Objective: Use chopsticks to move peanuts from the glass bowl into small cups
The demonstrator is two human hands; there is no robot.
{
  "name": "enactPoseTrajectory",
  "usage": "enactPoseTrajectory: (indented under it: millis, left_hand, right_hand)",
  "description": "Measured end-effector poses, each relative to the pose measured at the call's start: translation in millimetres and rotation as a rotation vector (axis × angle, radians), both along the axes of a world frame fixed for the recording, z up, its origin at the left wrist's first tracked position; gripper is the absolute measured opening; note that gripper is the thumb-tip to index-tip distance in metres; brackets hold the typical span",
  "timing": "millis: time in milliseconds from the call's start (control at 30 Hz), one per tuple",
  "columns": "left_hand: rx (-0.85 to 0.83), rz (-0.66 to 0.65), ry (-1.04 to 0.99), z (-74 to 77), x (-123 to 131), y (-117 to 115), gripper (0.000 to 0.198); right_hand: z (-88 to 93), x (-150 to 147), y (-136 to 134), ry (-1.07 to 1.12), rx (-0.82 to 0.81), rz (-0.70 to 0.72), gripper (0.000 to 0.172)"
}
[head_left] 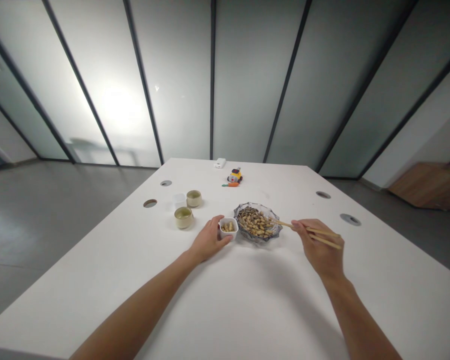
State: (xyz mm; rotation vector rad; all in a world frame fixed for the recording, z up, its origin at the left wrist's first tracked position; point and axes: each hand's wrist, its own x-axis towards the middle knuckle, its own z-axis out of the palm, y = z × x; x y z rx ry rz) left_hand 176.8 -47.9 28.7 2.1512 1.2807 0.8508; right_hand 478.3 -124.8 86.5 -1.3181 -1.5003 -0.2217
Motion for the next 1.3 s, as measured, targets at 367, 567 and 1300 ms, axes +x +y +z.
enactPoseTrajectory:
  millis: [367, 567, 1300]
  left_hand:
    - [0.004, 0.001, -0.017, 0.0, -1.3, 0.2, 0.065]
    - [0.004, 0.007, -0.017, 1.5, 1.9, -0.9, 0.066]
    - [-0.019, 0.0, 0.017, 1.6, 2.5, -1.0, 0.067]
  right_hand:
    - [-6.3, -13.5, 1.1, 0.291, 0.013, -0.006, 0.039]
    - [-22.0, -40.1, 5.2, 0.716, 0.005, 0.271, 0.032]
    - [-7.3, 3.4, 4.4, -0.136, 0.008, 0.017, 0.041]
